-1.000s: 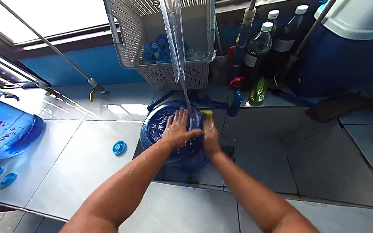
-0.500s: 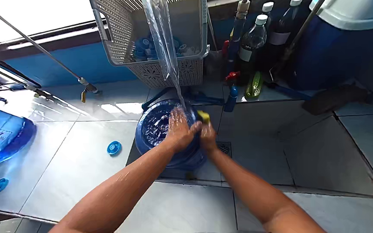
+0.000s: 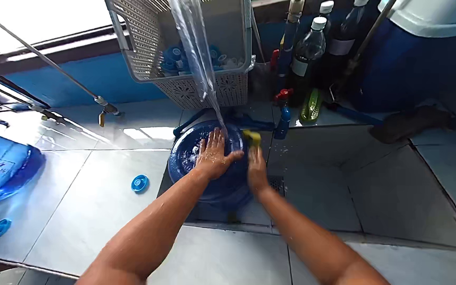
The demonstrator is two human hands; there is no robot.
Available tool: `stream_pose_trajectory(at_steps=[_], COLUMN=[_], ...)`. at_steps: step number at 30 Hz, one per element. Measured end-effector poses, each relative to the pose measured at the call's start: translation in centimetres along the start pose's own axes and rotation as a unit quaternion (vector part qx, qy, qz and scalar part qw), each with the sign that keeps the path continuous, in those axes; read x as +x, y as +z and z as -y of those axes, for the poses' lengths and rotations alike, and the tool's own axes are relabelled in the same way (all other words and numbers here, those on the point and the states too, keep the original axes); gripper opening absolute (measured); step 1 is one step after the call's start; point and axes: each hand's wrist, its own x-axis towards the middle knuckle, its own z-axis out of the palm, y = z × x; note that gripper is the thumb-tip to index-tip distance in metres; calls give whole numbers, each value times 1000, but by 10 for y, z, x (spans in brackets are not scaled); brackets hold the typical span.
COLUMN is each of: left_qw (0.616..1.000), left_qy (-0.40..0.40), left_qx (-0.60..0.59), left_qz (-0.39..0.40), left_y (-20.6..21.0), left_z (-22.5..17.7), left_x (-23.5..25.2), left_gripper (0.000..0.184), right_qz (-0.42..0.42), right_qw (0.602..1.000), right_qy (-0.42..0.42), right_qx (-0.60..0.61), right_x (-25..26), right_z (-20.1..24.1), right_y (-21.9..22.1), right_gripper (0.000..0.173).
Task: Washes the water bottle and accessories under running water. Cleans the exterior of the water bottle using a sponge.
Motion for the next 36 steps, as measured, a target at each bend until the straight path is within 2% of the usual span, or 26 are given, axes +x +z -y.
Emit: stream_pose_trajectory(at_steps=[2, 3, 4, 6, 8, 11, 13, 15, 17, 19, 21, 23, 24, 27, 28, 30, 32, 33, 35, 36], left_qw=[996, 994, 996, 996, 994, 997, 994, 996, 993, 997, 999, 996, 997, 990, 986, 983, 987, 989, 989, 988], left_qy=[-68, -72, -57, 24, 52, -55, -79, -13, 51, 38, -17, -46, -31, 100, 130, 136, 106, 84, 55, 45], left_qx=[-34, -56, -70, -53, -9, -60, -76, -77, -52, -32, -33, -11, 15, 84, 97, 120, 115, 117, 124, 128], left_qz=[-54, -57, -28, 62, 99, 6, -6, 45, 93, 62, -18, -71, -66, -44, -44, -25, -25, -35, -63, -70], left_y=[2, 3, 4, 2, -1, -12, -10, -4, -1, 3, 7, 13, 19, 24, 18, 1, -12, -15, -15, -16], left_z=[-7, -14, -20, -27, -23, -4, -11, -25, -30, -27, -28, -47, -57, -57, -47, -25, -3, 8, 22, 18], left_x=[14, 12, 3, -13, -10, 18, 21, 0, -13, -7, 12, 24, 25, 30, 39, 56, 58, 59, 57, 54], left_gripper=[99, 99, 102, 109, 111, 104, 104, 104, 107, 101, 94, 89, 85, 84, 79, 66, 64, 65, 58, 55], right_qz=[-45, -52, -43, 16, 30, -7, -8, 26, 64, 34, -39, -123, -126, -88, -109, -201, -319, -360, -380, -342], right_qw=[996, 995, 997, 999, 996, 1000, 998, 999, 996, 996, 998, 986, 985, 984, 984, 965, 891, 850, 772, 747], right_qy=[-70, -78, -57, 30, 81, -21, -60, -30, 53, 78, 11, -44, -28, 143, 132, 16, -37, -7, 142, 230], right_qx=[30, 40, 40, 24, 1, -3, 1, -14, -27, -17, -53, -99, -111, -58, -50, -165, -320, -384, -488, -521], right_x=[-40, -36, -19, 39, 54, -17, -31, 10, 53, 43, -8, -44, -47, -38, -43, -68, -102, -120, -148, -150], right_z=[-11, -10, -3, 13, 19, 8, 5, 15, 26, 19, 4, -4, -2, 41, 57, 89, 114, 120, 123, 126], right_y=[23, 21, 9, -22, -30, 4, 13, -5, -24, -23, -7, -1, -16, -101, -137, -222, -310, -350, -408, -423], right_gripper=[58, 58, 51, 40, 43, 52, 57, 48, 42, 42, 46, 41, 37, 33, 32, 32, 39, 43, 45, 45])
